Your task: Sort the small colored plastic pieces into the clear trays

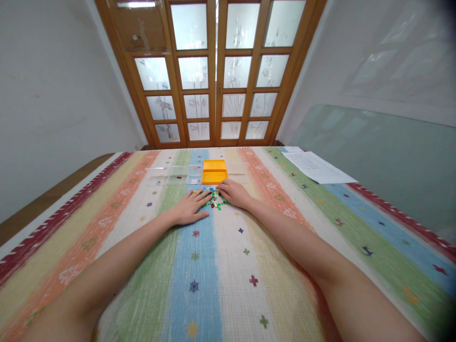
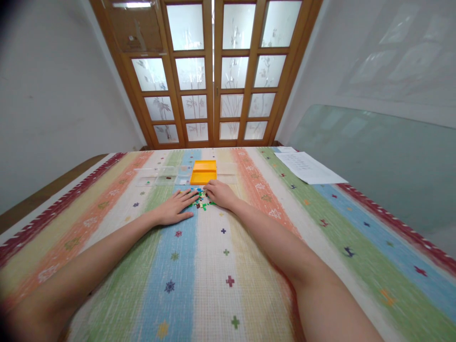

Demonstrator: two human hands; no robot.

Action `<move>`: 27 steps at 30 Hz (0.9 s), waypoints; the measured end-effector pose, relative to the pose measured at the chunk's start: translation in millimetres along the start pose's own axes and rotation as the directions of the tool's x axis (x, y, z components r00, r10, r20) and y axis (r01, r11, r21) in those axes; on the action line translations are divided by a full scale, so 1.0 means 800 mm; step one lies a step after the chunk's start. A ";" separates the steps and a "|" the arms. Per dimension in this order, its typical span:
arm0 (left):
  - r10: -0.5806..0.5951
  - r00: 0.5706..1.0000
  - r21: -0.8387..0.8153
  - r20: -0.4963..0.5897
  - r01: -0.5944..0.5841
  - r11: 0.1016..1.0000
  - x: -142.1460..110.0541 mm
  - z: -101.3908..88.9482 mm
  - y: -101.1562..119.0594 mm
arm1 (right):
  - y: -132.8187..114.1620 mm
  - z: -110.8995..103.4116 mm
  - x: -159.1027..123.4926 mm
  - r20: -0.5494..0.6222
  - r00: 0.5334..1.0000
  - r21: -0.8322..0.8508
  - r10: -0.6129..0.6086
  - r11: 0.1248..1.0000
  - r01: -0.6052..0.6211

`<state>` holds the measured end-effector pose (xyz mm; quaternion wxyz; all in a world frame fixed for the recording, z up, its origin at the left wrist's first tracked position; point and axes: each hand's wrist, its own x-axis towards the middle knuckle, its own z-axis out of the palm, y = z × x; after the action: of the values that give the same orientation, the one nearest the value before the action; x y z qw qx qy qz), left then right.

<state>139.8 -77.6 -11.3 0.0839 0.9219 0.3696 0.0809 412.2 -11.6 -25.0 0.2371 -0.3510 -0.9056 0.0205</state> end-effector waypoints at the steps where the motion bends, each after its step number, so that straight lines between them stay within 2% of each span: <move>1: 0.014 1.000 -0.005 0.003 -0.014 1.000 0.000 0.000 0.000 | 0.001 0.001 0.000 -0.005 1.000 0.003 -0.003 1.000 0.003; 5: 0.068 0.997 -0.003 0.038 -0.068 0.998 0.001 -0.003 0.000 | 0.000 0.002 0.001 -0.008 0.997 0.034 -0.072 0.997 0.072; 7: 0.058 0.997 0.019 0.055 -0.059 0.998 0.001 -0.004 -0.001 | -0.002 0.004 0.002 -0.017 0.996 0.040 -0.089 0.995 0.089; 11: -0.069 0.998 0.070 0.008 0.068 0.995 0.000 -0.005 -0.010 | -0.002 0.004 0.001 -0.011 0.995 0.056 -0.101 0.993 0.102; 16: -0.207 0.977 0.075 -0.058 0.211 0.974 0.000 -0.002 -0.025 | -0.003 0.002 0.000 -0.009 0.998 0.061 -0.067 0.996 0.068; 21: -0.252 0.965 0.059 -0.075 0.257 0.965 0.000 0.003 -0.031 | -0.001 0.003 0.001 -0.007 0.997 0.054 -0.082 0.995 0.082; 24: -0.290 0.950 0.064 -0.112 0.298 0.952 0.000 0.007 -0.037 | 0.000 0.004 0.001 0.020 0.991 0.104 -0.132 0.986 0.130; 27: -0.299 0.942 0.059 -0.152 0.311 0.949 0.000 0.011 -0.044 | -0.002 0.004 0.002 0.000 0.991 0.127 -0.136 0.983 0.135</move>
<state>118.2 -53.3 -27.3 0.0310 0.8481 0.5159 0.1166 408.9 -11.3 -26.7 0.2560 -0.2730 -0.9252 0.0631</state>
